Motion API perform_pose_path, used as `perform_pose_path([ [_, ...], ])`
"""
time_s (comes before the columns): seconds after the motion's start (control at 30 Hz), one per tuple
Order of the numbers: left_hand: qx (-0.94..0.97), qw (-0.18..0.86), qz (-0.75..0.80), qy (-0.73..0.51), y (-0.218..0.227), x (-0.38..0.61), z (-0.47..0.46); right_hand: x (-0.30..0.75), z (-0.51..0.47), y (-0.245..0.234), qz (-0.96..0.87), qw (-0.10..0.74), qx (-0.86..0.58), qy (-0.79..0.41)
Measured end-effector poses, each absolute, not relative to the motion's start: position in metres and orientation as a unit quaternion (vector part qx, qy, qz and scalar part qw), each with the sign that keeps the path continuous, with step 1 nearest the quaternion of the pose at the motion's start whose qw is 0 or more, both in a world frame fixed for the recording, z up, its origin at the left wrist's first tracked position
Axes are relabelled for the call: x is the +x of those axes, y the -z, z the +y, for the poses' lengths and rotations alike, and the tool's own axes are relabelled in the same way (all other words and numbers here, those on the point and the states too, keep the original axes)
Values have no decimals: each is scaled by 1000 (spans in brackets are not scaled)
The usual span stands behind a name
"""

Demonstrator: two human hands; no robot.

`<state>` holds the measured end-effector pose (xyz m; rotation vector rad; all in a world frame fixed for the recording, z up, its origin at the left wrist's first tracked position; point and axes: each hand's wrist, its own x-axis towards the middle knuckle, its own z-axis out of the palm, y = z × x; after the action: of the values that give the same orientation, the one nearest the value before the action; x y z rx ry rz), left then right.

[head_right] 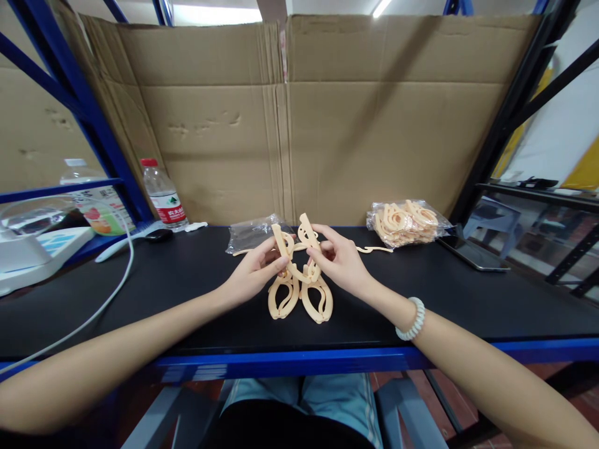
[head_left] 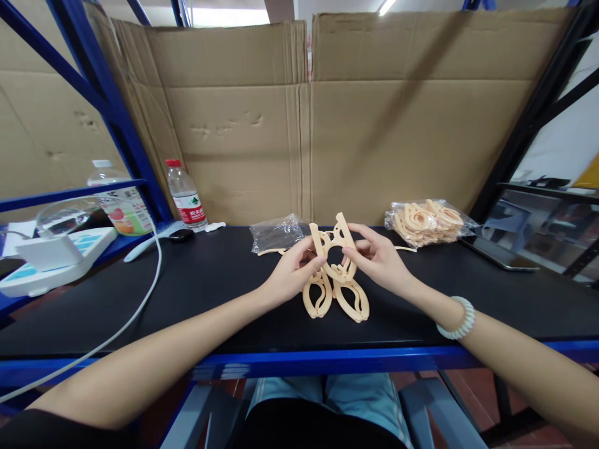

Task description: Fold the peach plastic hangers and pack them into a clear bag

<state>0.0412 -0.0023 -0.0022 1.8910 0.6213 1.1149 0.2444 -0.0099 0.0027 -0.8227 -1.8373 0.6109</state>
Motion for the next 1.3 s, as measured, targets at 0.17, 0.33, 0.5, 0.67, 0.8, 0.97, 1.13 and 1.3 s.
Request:
perform_pose_path([
  [0.17,752,416,258,-441,1,42,-6,243,-11,-2,-764,460,-310,-329],
  [0.33,746,456,246,-418,-2,45,-10,240,-15,-4,-761,433,-289,-387],
  [0.5,735,473,262,-410,-6,46,-13,240,-14,-6,-760,458,-279,-367],
  [0.67,738,491,255,-387,-10,47,-16,240,-10,-9,-727,487,-296,-383],
  [0.8,741,514,254,-349,-10,48,-18,239,-12,-15,-697,506,-306,-406],
  [0.97,737,513,262,-352,-5,48,-15,243,-15,-22,-714,483,-311,-399],
  [1.13,719,516,279,-373,-2,45,-10,245,-12,-19,-716,481,-316,-396],
  [1.3,705,544,264,-370,-1,45,-10,244,-11,-17,-719,479,-317,-392],
])
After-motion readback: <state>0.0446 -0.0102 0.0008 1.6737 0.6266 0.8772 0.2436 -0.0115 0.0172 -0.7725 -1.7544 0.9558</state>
